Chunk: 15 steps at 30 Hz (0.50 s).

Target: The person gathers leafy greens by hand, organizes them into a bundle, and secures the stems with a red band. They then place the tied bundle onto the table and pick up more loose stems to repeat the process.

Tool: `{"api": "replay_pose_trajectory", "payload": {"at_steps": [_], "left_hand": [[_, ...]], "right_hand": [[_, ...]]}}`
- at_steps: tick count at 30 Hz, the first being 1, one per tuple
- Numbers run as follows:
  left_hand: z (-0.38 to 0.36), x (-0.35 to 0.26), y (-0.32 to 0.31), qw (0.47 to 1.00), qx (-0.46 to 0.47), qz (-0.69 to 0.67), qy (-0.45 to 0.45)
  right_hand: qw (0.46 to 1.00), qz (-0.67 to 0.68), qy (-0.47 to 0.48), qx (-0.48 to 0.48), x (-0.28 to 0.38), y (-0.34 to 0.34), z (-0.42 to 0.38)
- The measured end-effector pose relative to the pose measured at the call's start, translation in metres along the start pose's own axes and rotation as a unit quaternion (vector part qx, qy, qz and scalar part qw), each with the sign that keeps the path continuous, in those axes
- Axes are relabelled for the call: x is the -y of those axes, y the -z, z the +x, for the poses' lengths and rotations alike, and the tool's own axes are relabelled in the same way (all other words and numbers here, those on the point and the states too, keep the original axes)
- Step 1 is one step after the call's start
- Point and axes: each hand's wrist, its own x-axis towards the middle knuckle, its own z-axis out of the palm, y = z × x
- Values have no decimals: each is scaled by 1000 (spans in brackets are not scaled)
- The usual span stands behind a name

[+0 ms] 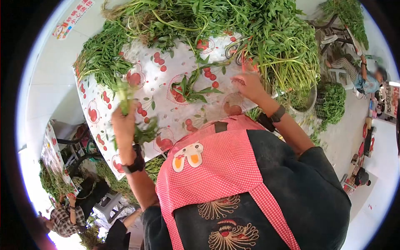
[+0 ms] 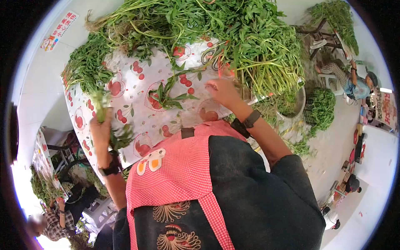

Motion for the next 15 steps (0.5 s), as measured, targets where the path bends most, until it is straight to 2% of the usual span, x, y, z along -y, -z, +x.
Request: {"api": "replay_pose_trajectory", "payload": {"at_steps": [1,3,4,5,6,10,12,13,15], "left_hand": [[3,19,-18,999,41,-31,-4],[-5,19,-46,994,62,52,-67],[-9,18,-54,991,79,60,-94],[-11,17,-63,986,96,68,-121],[-14,19,-73,991,109,63,-54],[-26,29,-94,988,121,78,-60],[-29,33,-100,989,132,67,-30],[-30,36,-103,988,142,58,0],[-29,56,-112,987,145,67,9]], "right_hand": [[1000,0,-2,-3,-6,-4,1],[997,32,25,-70,-11,-18,10],[997,33,26,-71,-10,-20,11],[996,23,-3,-82,-5,-20,13],[995,12,-33,-93,-1,-20,14],[995,-31,-44,-87,-6,-23,30],[994,-40,47,-92,-12,-28,36],[994,-39,47,-92,-16,-29,38],[997,-70,21,-5,-21,-30,40]]}}
